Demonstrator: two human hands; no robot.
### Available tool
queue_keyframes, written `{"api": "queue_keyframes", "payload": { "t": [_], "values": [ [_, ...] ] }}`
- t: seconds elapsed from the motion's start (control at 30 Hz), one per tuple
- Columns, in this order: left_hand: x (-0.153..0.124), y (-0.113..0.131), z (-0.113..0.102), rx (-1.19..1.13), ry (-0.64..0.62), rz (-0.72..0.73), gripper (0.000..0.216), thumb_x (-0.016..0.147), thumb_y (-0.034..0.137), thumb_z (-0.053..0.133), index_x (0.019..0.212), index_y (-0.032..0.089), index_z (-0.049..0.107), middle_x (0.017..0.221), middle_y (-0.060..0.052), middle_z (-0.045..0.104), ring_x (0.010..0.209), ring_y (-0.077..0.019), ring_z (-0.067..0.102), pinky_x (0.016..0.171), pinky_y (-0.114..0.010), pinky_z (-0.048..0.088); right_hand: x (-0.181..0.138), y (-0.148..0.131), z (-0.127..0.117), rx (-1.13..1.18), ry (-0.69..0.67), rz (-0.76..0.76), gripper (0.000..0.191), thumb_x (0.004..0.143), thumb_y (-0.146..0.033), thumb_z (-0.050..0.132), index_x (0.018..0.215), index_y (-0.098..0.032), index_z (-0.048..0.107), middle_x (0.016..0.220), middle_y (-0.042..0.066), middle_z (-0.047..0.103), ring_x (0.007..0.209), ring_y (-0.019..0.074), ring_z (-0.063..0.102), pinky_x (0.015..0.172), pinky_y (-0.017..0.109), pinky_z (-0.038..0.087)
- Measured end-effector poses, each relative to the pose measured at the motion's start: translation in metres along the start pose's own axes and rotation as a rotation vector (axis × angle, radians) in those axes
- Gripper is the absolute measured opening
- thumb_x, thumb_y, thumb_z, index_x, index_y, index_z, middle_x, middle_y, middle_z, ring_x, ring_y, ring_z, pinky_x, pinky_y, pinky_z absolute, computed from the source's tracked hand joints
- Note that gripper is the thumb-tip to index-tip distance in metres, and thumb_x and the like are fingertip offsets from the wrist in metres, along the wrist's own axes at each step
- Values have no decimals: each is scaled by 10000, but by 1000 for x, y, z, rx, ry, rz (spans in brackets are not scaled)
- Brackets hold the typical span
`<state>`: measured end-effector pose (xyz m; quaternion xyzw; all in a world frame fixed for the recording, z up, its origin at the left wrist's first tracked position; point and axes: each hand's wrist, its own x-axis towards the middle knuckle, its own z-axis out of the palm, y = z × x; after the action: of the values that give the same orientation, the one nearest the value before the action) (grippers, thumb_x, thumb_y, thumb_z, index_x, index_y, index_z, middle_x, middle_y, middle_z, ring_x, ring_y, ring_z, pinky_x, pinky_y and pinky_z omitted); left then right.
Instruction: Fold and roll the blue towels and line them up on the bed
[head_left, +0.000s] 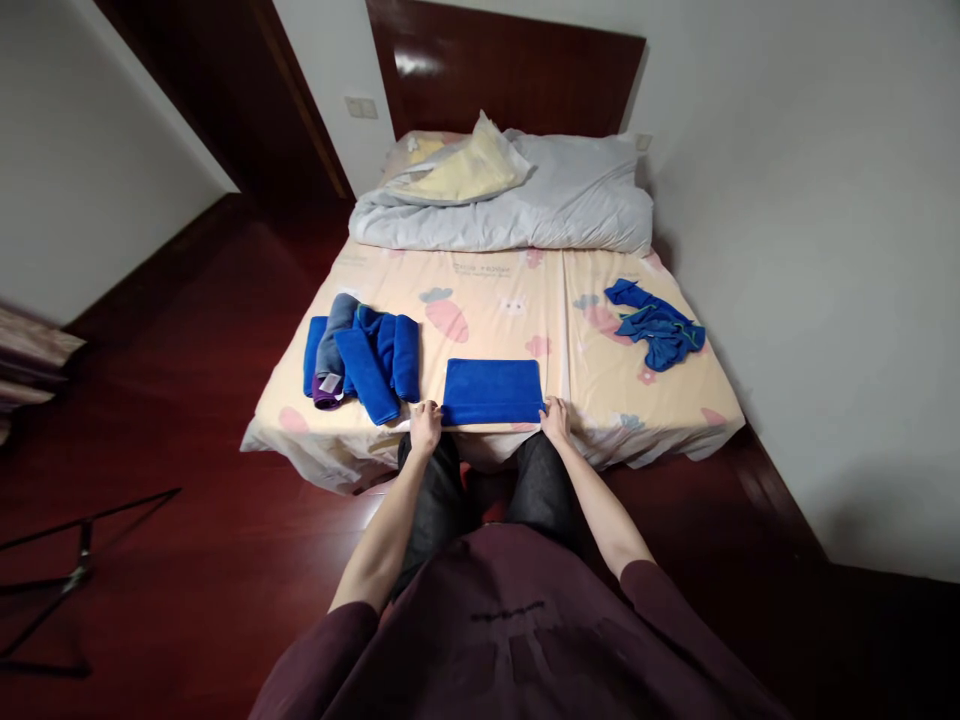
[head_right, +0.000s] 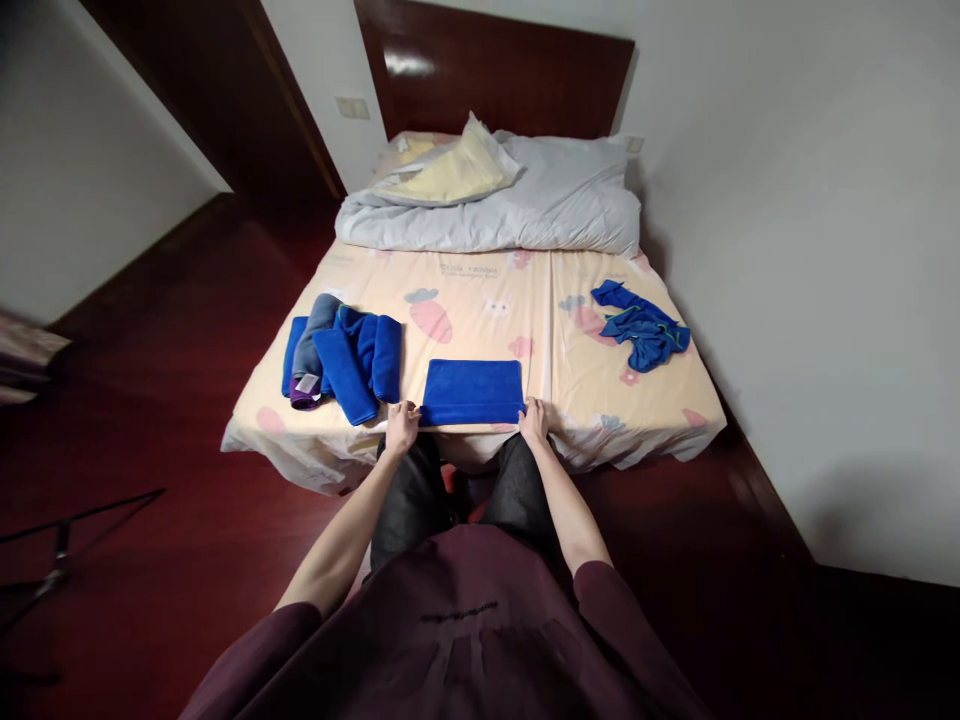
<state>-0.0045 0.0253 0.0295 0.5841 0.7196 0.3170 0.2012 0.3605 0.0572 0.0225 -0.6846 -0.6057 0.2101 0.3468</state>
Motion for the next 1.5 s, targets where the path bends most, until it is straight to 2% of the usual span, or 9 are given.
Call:
{"api": "queue_keyframes", "payload": {
  "t": [0.1,0.2,0.3,0.63,0.93,1.1,1.27,1.37,1.5],
  "values": [
    [-4,3,-8,62,-65,193,325,906,221,557,1214,196,659,1345,-177,658,1346,-332,557,1178,-511,413,-9,-9,-12,-97,-59,-211,426,922,-172,561,1331,-186,678,1343,150,667,1253,282,613,1135,455,457],
    [-8,8,-7,141,-205,412,443,937,251,539,1364,172,620,1490,-173,584,1461,-334,467,1240,-519,361,-17,-15,-17,-164,-201,-424,448,988,-190,496,1410,-187,646,1465,134,620,1375,288,546,1192,478,401],
    [-11,14,2,195,-313,462,552,919,253,550,1457,130,568,1577,-185,506,1528,-348,392,1273,-531,316,-23,-19,-14,-211,-308,-515,473,1005,-222,502,1463,-173,611,1569,129,540,1473,300,469,1233,508,349],
    [-7,8,22,297,-347,455,703,824,136,485,1522,54,497,1621,-223,432,1560,-357,339,1294,-550,239,-23,-10,0,-251,-402,-466,537,956,-212,586,1492,-183,587,1604,128,486,1527,306,425,1286,561,267],
    [13,0,44,474,-389,477,688,810,63,477,1494,-15,486,1481,-306,553,1450,-365,500,1274,-546,290,-3,-17,8,-374,-436,-362,505,959,-244,628,1462,-196,607,1515,116,596,1463,250,512,1252,471,314],
    [27,7,51,478,-422,444,627,838,83,487,1461,39,542,1343,-297,646,1311,-366,616,1242,-565,348,11,-31,10,-556,-496,-283,512,925,-144,626,1432,-215,637,1450,127,653,1337,261,611,1202,414,341],
    [29,14,36,447,-435,409,561,858,84,462,1393,119,625,1316,-246,681,1254,-334,654,1212,-534,394,16,-42,7,-589,-500,-266,444,986,-89,490,1338,-233,718,1198,142,771,1135,275,701,1132,416,378],
    [23,14,20,402,-453,385,546,825,78,492,1328,170,685,1348,-188,690,1262,-311,656,1198,-481,419,11,-40,1,-578,-502,-267,395,963,-119,573,1298,-230,748,1117,152,788,1120,299,701,1107,424,402],
    [13,5,-2,320,-480,290,504,750,115,572,1202,230,762,1168,-126,776,1125,-318,719,1086,-440,513,2,-20,-12,-450,-528,-276,395,867,-143,717,1239,-264,773,1168,97,789,1159,292,702,1113,416,442]
  ]
}}
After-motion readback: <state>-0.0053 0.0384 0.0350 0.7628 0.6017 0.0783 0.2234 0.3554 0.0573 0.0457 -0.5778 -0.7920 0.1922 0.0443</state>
